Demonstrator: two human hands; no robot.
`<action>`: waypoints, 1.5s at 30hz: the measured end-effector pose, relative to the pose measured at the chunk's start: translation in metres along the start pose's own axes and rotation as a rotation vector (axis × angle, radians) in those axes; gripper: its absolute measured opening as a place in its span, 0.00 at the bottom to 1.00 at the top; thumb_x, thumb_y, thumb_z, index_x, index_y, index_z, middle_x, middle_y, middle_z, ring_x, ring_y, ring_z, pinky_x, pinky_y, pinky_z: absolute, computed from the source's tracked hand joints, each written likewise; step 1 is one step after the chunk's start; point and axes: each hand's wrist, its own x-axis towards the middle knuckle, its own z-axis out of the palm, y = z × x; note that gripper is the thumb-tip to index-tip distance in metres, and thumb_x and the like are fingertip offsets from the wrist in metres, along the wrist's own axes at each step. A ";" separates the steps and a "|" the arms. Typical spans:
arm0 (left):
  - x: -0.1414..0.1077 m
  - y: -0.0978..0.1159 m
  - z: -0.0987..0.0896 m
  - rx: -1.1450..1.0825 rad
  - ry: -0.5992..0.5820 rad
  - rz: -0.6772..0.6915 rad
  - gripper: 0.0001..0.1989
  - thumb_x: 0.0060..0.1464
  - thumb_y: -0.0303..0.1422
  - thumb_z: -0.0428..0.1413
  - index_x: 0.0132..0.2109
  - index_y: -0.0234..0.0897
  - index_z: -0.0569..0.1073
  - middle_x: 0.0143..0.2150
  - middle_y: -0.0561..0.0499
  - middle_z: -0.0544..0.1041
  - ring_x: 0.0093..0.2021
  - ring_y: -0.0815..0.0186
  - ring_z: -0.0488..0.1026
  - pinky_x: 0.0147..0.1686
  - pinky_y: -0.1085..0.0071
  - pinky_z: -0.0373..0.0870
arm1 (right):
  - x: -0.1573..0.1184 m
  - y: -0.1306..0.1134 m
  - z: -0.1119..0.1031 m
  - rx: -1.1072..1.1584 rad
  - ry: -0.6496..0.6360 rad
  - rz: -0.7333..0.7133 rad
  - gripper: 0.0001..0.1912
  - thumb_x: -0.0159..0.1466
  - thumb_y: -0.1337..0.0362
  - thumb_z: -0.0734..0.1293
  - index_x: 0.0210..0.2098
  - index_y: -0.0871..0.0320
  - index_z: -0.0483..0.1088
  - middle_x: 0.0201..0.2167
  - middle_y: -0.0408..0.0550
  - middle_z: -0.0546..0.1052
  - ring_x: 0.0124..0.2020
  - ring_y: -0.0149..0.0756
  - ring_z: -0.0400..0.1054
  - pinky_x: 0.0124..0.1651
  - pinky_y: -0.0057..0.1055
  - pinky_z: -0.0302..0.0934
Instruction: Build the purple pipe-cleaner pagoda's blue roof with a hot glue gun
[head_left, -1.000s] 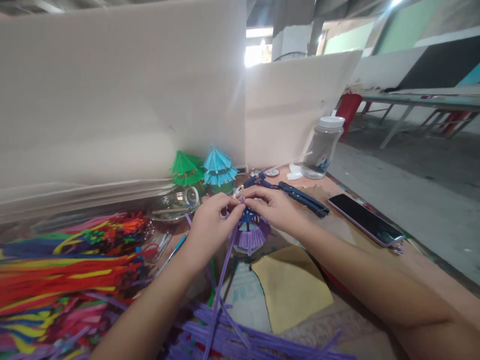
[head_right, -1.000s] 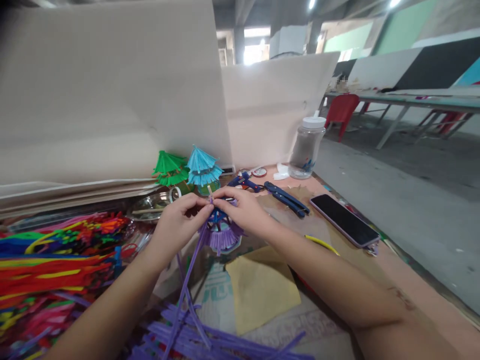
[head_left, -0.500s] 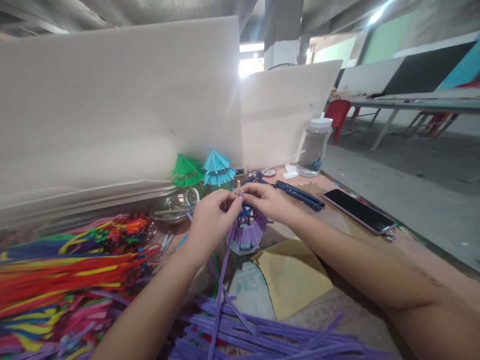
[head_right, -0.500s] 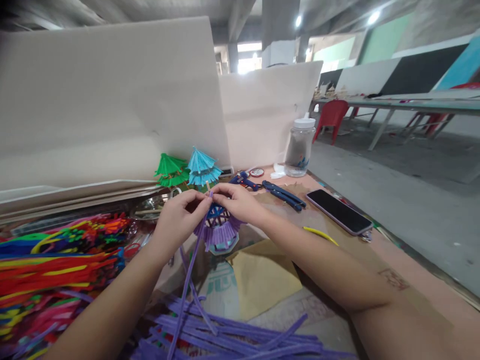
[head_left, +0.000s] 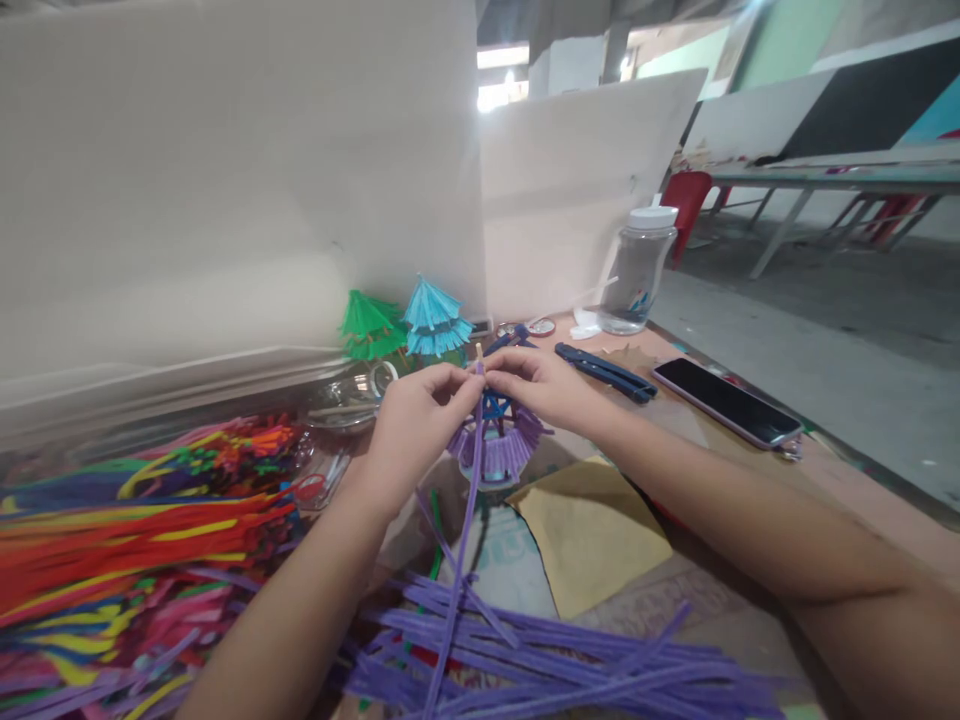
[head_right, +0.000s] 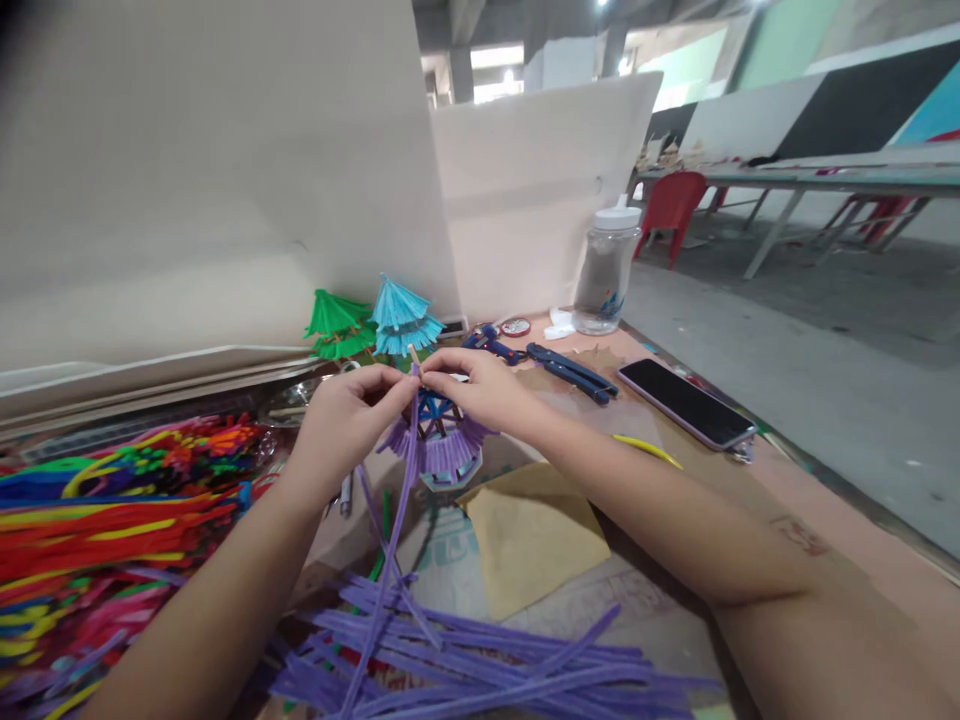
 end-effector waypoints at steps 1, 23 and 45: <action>0.000 0.000 0.000 0.008 0.002 -0.002 0.13 0.58 0.39 0.56 0.31 0.36 0.78 0.24 0.55 0.75 0.24 0.70 0.68 0.25 0.74 0.60 | 0.000 0.000 0.000 -0.001 0.001 0.000 0.08 0.63 0.62 0.66 0.37 0.57 0.76 0.38 0.46 0.80 0.43 0.37 0.73 0.49 0.35 0.65; 0.000 -0.007 0.009 0.189 0.045 0.174 0.12 0.61 0.37 0.54 0.32 0.38 0.76 0.30 0.51 0.78 0.31 0.66 0.71 0.29 0.72 0.61 | 0.000 0.004 -0.006 -0.015 -0.035 -0.013 0.09 0.64 0.63 0.66 0.39 0.56 0.78 0.41 0.48 0.82 0.47 0.40 0.75 0.55 0.42 0.65; -0.001 -0.004 0.014 0.036 0.089 0.070 0.13 0.59 0.38 0.54 0.28 0.37 0.73 0.23 0.56 0.72 0.25 0.70 0.66 0.28 0.73 0.61 | -0.072 -0.037 0.032 0.175 -0.317 0.484 0.16 0.68 0.54 0.62 0.41 0.60 0.75 0.12 0.36 0.67 0.13 0.27 0.59 0.19 0.24 0.51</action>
